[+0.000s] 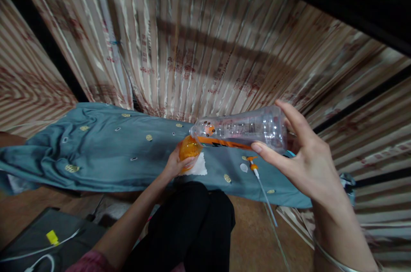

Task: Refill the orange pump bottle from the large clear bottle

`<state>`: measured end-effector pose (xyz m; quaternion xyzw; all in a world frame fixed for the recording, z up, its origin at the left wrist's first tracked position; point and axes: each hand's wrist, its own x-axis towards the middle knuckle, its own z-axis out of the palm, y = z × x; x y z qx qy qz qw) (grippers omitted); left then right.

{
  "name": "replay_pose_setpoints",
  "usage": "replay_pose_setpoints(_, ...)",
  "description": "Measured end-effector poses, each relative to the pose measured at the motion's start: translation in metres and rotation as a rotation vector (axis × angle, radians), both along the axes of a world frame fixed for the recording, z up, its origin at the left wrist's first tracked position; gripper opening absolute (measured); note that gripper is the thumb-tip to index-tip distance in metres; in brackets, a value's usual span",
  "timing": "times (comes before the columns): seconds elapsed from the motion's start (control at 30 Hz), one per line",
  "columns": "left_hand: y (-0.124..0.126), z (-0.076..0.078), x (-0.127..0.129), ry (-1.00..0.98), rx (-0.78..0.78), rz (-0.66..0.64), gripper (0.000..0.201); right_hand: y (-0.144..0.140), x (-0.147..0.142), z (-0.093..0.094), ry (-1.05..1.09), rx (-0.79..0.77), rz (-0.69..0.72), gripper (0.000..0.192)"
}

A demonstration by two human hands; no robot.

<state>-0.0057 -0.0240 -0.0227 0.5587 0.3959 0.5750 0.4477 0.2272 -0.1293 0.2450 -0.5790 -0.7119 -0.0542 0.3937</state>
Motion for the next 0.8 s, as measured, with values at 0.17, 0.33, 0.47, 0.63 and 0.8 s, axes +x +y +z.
replay_pose_setpoints(0.17, 0.001, -0.004, 0.001, 0.008, -0.023, 0.006, 0.072, 0.005, 0.0, 0.006, -0.055, 0.01, -0.047, 0.085)
replay_pose_setpoints(0.33, 0.001, -0.006, 0.001, -0.011, 0.002, -0.001, 0.07, 0.009, 0.001, 0.009, -0.072, 0.004, -0.044, 0.086)
replay_pose_setpoints(0.47, 0.001, -0.004, 0.001, 0.004, 0.002, 0.011, 0.07, 0.013, 0.003, 0.011, -0.065, 0.008, -0.006, 0.084)
replay_pose_setpoints(0.63, 0.001, -0.002, 0.0, -0.007, 0.019, -0.001, 0.068, 0.018, 0.0, 0.017, -0.074, 0.008, 0.014, 0.079)
replay_pose_setpoints(0.8, 0.002, -0.003, 0.001, -0.014, 0.012, 0.004, 0.069, 0.018, -0.003, 0.019, -0.033, -0.012, -0.023, 0.076)
